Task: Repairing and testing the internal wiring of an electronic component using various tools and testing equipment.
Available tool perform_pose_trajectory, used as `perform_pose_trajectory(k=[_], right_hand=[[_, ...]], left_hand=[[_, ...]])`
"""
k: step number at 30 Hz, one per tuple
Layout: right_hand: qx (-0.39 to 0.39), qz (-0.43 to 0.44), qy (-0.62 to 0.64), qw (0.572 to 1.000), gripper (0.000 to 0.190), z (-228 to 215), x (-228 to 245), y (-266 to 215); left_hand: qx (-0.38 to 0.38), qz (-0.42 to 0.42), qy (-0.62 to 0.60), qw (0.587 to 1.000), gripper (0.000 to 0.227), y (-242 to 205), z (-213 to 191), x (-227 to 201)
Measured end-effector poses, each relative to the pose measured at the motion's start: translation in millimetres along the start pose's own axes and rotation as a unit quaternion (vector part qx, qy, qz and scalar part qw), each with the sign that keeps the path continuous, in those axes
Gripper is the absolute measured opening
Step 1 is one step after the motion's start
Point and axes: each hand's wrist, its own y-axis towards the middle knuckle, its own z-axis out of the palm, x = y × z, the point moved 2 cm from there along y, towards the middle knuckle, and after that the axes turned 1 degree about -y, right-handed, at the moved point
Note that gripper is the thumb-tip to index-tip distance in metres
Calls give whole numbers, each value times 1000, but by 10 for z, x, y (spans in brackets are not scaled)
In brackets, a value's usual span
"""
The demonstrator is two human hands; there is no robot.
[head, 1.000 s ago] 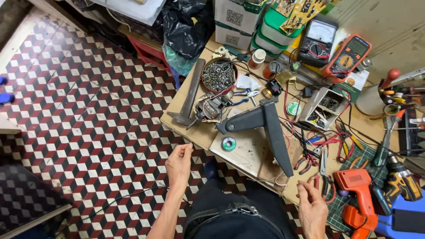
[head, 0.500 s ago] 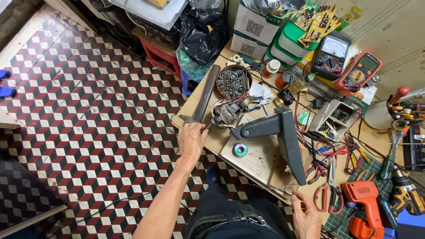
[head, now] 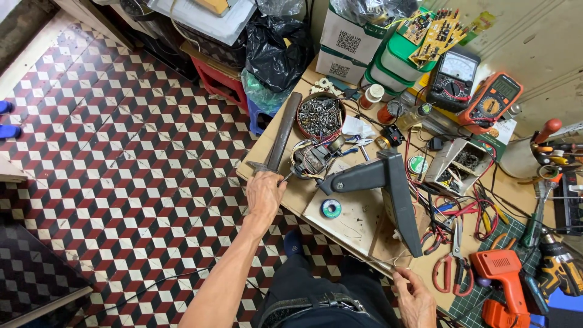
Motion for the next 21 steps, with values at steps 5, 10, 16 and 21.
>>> perform_pose_trajectory(k=[5, 10, 16, 21], right_hand=[[10, -5, -21, 1000, 39, 37, -156, 63], [2, -11, -27, 1000, 40, 26, -155, 44], [-7, -10, -39, 999, 41, 11, -127, 0], [-3, -17, -25, 1000, 43, 42, -308, 68]], left_hand=[[11, -12, 2, 1000, 17, 25, 48, 5], [12, -8, -3, 1000, 14, 47, 113, 47], [23, -3, 12, 1000, 15, 44, 140, 96], [22, 3, 10, 1000, 17, 25, 99, 84]])
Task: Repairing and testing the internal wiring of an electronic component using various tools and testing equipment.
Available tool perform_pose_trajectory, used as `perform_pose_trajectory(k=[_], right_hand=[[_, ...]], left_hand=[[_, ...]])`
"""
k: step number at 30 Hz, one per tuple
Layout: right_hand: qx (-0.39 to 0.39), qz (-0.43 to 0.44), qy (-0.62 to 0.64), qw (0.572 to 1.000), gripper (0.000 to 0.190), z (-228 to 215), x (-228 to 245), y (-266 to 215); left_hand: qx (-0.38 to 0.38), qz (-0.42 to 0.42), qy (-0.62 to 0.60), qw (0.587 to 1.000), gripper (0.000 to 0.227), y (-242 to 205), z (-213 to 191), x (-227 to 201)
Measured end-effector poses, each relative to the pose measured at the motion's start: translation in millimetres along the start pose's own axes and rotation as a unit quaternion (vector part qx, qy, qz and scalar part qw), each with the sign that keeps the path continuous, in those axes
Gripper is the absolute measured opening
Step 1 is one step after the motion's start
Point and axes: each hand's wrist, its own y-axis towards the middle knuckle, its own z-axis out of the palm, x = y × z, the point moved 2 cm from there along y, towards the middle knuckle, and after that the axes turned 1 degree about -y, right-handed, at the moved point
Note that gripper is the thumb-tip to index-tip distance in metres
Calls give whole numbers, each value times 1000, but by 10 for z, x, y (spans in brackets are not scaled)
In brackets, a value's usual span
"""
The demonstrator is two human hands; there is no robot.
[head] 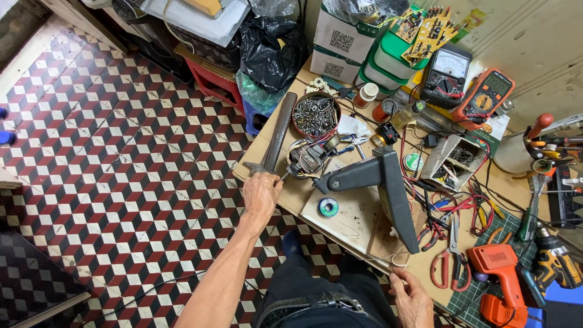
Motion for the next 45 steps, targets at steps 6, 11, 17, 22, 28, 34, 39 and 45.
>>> perform_pose_trajectory(k=[6, 11, 17, 22, 28, 34, 39, 45], right_hand=[[7, 19, -22, 1000, 43, -25, 145, -102], [15, 9, 8, 1000, 44, 38, -88, 6], [7, 10, 2, 1000, 44, 51, -22, -70], [0, 22, -27, 999, 44, 45, 6, -126], [4, 37, -32, 999, 43, 43, 1, -126], [24, 29, -3, 999, 43, 69, 23, -149], [33, 34, -14, 999, 43, 64, 8, -143], [15, 28, -11, 999, 40, 73, -12, -194]], left_hand=[[9, -3, -8, 1000, 17, -10, -41, -17], [10, 3, -7, 1000, 16, -10, -34, 2], [12, -3, -9, 1000, 20, -11, -126, -71], [17, -12, -11, 1000, 28, 13, -134, -173], [3, -8, -9, 1000, 27, 59, -115, -200], [13, -4, -13, 1000, 16, 83, -26, -82], [37, 9, -14, 999, 14, 109, -41, -86], [49, 4, -15, 999, 15, 113, -80, -120]])
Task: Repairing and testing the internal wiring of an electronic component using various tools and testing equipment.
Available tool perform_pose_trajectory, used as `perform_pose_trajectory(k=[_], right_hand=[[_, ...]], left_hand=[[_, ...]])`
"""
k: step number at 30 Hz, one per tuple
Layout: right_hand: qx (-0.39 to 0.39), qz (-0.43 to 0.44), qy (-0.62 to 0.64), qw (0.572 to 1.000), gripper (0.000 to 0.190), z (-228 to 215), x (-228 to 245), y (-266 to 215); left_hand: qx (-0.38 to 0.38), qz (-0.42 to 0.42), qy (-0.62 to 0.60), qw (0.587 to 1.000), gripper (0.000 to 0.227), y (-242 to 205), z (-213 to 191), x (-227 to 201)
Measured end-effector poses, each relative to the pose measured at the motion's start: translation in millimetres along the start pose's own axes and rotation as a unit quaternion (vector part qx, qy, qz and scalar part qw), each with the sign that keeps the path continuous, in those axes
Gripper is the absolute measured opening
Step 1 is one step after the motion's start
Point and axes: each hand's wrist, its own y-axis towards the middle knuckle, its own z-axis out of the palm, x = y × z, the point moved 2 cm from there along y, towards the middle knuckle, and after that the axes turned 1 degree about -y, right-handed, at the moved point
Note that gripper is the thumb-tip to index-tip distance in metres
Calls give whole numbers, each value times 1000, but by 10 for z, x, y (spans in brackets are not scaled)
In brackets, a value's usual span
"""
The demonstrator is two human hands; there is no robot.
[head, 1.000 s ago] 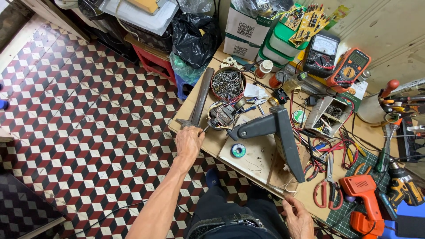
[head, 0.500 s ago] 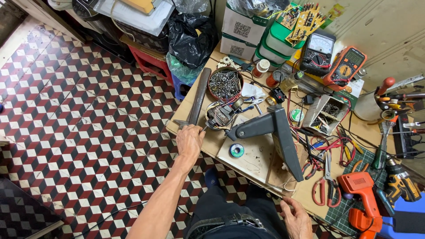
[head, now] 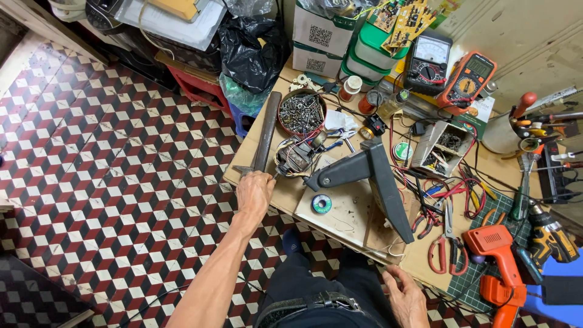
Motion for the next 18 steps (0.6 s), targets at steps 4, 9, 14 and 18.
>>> perform_pose_trajectory(k=[4, 9, 14, 18], right_hand=[[-44, -27, 12, 999, 36, -28, 186, -181], [-33, -39, 1, 999, 38, -270, 633, -471], [-31, -20, 47, 998, 37, -333, 493, -400], [-19, 34, 148, 988, 35, -326, 345, -180]], left_hand=[[29, 16, -17, 999, 14, -43, -85, -8], [-2, 55, 27, 998, 20, -59, -109, 22], [21, 62, 49, 997, 21, -38, -164, -13], [30, 55, 56, 996, 22, -39, -176, -25]])
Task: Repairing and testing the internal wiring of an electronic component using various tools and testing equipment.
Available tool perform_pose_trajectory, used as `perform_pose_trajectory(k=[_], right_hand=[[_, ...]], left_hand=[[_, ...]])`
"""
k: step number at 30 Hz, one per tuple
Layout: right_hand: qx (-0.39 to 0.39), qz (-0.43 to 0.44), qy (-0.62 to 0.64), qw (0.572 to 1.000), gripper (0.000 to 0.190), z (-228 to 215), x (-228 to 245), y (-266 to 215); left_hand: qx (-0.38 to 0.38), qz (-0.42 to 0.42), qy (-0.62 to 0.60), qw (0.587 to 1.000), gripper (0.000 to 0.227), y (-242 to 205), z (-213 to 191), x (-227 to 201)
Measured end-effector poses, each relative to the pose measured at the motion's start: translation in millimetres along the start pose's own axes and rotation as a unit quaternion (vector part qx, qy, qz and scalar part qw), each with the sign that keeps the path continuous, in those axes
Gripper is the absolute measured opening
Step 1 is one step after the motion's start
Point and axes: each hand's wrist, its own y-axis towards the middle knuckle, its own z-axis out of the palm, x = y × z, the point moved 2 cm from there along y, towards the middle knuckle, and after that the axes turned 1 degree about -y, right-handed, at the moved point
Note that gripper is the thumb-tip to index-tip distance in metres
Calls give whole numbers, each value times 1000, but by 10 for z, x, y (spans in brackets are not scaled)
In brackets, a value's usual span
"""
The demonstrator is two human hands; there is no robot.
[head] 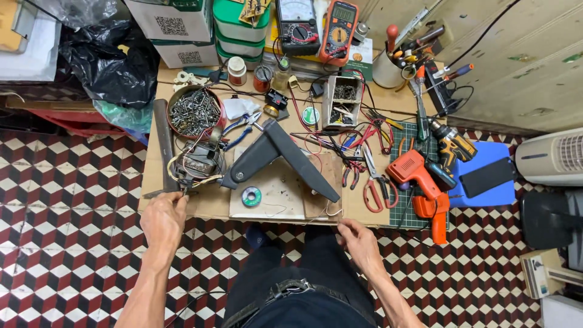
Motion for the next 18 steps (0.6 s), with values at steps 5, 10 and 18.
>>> perform_pose_trajectory(k=[5, 10, 18], right_hand=[[10, -9, 141, 990, 34, 108, -223, 510], [2, 13, 247, 969, 33, 145, -332, 942], [130, 62, 233, 962, 22, 264, -425, 1360]], left_hand=[[-30, 19, 6, 999, 22, -172, -108, -145], [-17, -117, -128, 985, 26, -576, -62, -741], [279, -255, -434, 818, 72, -636, 835, -1898]])
